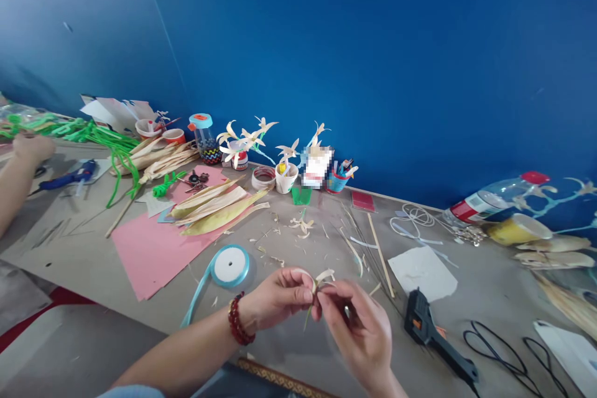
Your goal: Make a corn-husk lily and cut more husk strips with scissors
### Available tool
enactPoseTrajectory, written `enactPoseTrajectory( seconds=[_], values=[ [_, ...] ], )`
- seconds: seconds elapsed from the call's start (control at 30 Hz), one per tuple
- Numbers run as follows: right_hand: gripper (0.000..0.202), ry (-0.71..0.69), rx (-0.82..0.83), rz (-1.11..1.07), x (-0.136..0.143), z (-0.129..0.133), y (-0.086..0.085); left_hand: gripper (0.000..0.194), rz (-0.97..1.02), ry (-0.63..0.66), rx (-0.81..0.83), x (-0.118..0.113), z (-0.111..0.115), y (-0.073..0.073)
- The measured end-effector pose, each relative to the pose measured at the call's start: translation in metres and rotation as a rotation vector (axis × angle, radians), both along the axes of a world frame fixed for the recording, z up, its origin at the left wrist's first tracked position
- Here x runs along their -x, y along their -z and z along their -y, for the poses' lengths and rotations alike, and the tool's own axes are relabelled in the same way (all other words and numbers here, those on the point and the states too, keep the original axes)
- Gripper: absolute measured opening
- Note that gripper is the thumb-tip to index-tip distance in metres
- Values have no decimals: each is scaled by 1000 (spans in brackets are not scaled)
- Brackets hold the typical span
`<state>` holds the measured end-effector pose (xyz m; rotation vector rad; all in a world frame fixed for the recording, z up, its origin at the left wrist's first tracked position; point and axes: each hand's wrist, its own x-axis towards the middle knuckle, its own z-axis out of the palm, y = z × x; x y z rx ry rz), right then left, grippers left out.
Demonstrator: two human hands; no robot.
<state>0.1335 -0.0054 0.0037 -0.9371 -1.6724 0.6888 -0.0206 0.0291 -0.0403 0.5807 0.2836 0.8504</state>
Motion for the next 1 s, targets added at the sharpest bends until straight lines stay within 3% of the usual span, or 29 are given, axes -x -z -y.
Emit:
enactPoseTrajectory(
  seconds=[0.3, 0.43, 0.63, 1.0],
  values=[
    [12, 141, -29, -97, 6, 14, 14, 28, -335, -380, -556, 5, 1, -4],
    [11, 161, -22, -116, 10, 16, 19, 28, -470, -493, -749, 6, 2, -5],
    [12, 194, -35, -111, 13, 15, 31, 21, -527, -596, -832, 5, 3, -6],
    [17, 290, -168, -68, 20, 8, 29, 15, -534, -656, -802, 3, 4, -4]
  ],
)
